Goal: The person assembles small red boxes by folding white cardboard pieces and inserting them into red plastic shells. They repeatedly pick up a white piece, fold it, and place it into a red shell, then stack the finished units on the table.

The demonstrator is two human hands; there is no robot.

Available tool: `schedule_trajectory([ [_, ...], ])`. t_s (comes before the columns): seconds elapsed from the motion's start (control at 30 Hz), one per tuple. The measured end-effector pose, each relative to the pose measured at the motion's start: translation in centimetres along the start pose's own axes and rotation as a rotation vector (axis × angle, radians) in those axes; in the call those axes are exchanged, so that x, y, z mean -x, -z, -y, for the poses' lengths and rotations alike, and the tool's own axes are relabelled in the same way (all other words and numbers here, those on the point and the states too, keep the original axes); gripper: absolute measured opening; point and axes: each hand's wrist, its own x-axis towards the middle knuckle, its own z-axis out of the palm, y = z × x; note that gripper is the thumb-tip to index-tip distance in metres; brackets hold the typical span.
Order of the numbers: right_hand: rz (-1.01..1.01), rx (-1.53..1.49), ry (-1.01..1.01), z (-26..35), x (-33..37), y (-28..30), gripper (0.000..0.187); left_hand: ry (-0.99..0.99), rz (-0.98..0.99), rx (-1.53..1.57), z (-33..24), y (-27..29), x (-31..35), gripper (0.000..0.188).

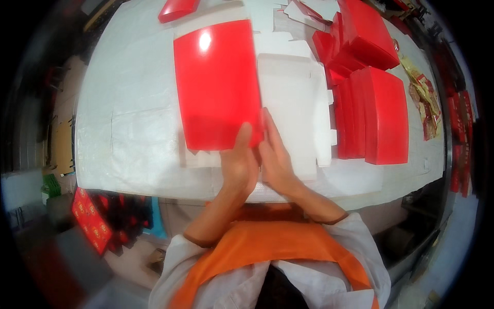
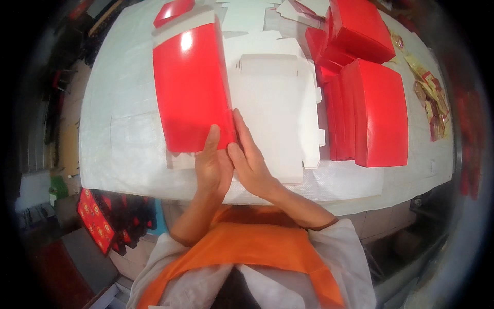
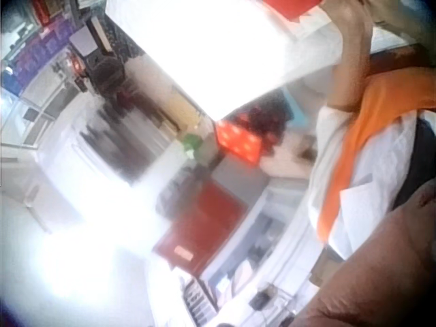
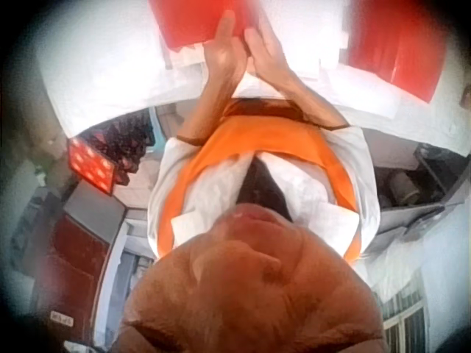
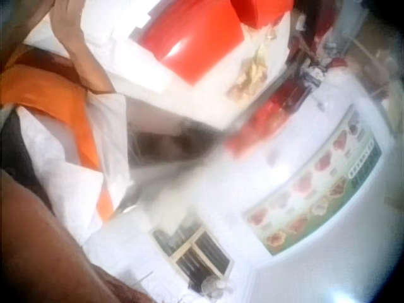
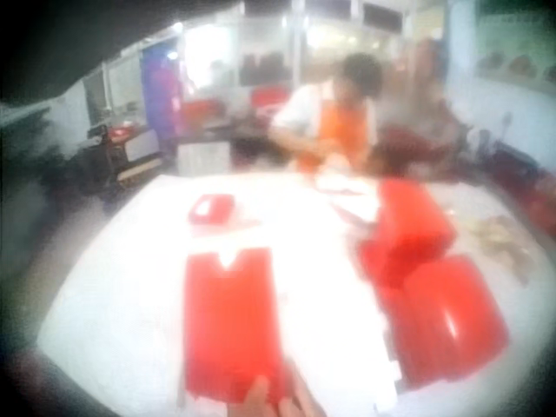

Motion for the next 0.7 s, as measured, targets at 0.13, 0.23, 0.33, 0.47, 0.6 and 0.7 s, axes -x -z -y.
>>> schedule_trajectory([
  [0.13, -0.076, -0.322, -0.019, 0.6, -0.9, 0.1, 0.052, -0.027, 0.083, -0.061, -0.2, 0.0, 0.2, 0.041],
  [0.23, -0.102, -0.029, -0.024, 0.7, -1.8, 0.0, 0.053, -0.055, 0.037, -0.189, 0.4, -0.1, 0.4, 0.039],
  [0.33, -0.160, 0.254, 0.089, 0.4, -1.8, 0.2, 0.052, -0.085, 0.058, -0.264, 0.3, -0.1, 0.4, 0.038],
  [0.47, -0.117, 0.102, -0.019, 0.7, -1.8, 0.5, 0.050, -0.088, 0.078, -0.187, 0.3, 0.5, 0.0, 0.045],
  [0.6, -0.078, 0.042, -0.014, 0.9, -1.8, 0.7, 0.049, -0.041, 0.081, -0.044, -0.1, 0.0, 0.4, 0.047],
  [0.7, -0.089, 0.050, 0.067, 0.6, -2.0, 0.5, 0.049, -0.032, 0.078, -0.041, 0.0, 0.0, 0.5, 0.047],
])
